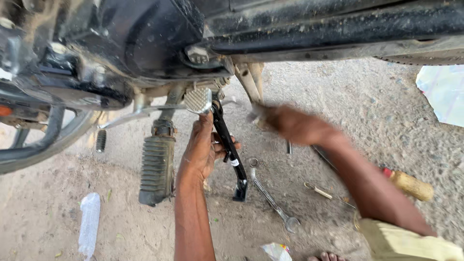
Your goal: The person is repairing a motorcycle's kickstand mechanism. They apply lubricant to the pivot point, then use a wrench to tighten a bolt on the kickstand assembly.
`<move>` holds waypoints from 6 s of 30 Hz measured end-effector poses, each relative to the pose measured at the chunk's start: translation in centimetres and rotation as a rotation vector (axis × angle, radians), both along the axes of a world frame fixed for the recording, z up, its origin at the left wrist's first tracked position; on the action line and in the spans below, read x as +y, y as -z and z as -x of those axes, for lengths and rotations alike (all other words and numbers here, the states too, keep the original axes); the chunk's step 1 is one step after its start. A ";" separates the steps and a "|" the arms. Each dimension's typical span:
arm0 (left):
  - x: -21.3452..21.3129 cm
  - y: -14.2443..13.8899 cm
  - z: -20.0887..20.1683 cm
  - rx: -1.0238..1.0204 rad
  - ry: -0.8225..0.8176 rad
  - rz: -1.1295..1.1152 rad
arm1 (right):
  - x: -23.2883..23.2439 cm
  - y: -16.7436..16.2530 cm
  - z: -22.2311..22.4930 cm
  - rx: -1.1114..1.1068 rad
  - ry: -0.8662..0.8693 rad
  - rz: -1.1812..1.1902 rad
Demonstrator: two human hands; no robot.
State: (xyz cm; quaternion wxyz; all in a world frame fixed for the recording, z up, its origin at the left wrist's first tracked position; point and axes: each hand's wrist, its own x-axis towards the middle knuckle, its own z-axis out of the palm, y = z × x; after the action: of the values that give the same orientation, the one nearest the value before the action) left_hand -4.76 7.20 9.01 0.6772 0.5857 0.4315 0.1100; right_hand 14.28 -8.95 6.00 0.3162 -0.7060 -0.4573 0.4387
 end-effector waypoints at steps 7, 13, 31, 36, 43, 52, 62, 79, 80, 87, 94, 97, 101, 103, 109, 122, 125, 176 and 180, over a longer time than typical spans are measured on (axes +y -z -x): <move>-0.6 -1.1 -0.4 0.010 0.034 -0.024 | -2.3 -7.1 -0.7 -0.764 0.062 0.069; -0.8 -1.0 -0.2 0.027 0.027 -0.048 | -3.5 -1.9 2.1 -0.518 0.277 0.186; 0.1 -0.7 0.4 -0.008 0.018 -0.037 | 10.1 7.9 8.6 0.553 0.154 -0.762; 0.0 -0.7 0.5 -0.032 0.036 -0.053 | 12.5 9.6 8.2 0.526 0.087 -0.554; 0.3 -0.9 0.1 0.033 0.043 -0.061 | 6.3 4.8 3.5 0.294 -0.164 -0.382; -0.5 -1.2 -0.1 0.040 0.059 -0.085 | -0.1 -7.9 -1.6 -0.551 0.052 0.166; -0.6 -1.0 0.0 0.037 0.048 -0.100 | 0.0 -3.9 -0.7 -0.594 0.154 0.192; -1.2 -0.9 0.2 0.047 -0.052 -0.190 | 8.6 8.3 9.7 0.589 0.232 -0.449; -1.3 -0.9 0.1 0.053 -0.057 -0.194 | 8.7 8.1 9.6 0.561 0.212 -0.539; -2.5 -0.8 0.3 0.071 -0.043 -0.198 | 10.8 8.9 8.3 0.525 0.145 -0.459; -5.0 0.1 2.0 0.036 0.086 -0.348 | 11.9 9.9 8.0 0.584 -0.045 -0.905; -5.4 0.6 2.2 0.034 0.117 -0.348 | 10.2 8.1 7.1 0.441 -0.028 -0.677; -6.6 1.5 2.1 0.045 0.125 -0.228 | 3.9 2.8 3.5 0.313 -0.111 -0.237; -7.6 2.2 1.7 0.083 0.145 -0.354 | 1.2 -0.8 0.6 0.137 -0.176 -0.325; -9.9 2.6 0.9 0.016 0.014 -0.613 | -1.4 -8.0 -2.5 -0.764 0.016 -0.038; -9.8 1.2 1.5 0.021 0.107 -0.751 | -1.5 -3.1 -0.4 -0.492 0.234 0.116; -9.5 1.7 1.7 0.011 0.119 -0.745 | -2.7 0.8 2.5 -0.358 0.288 0.129; -11.8 1.6 1.8 0.354 0.027 -0.773 | -2.1 4.6 3.8 0.159 0.047 -0.143; -11.7 1.6 1.7 0.346 0.034 -0.836 | 5.3 7.9 6.1 -0.027 0.022 -0.573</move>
State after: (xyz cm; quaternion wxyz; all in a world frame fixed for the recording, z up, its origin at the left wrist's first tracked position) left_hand -6.42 -4.51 7.40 0.3022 0.8257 0.4472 0.1641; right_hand 8.13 -3.64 -1.86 0.5015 -0.5983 -0.5593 0.2787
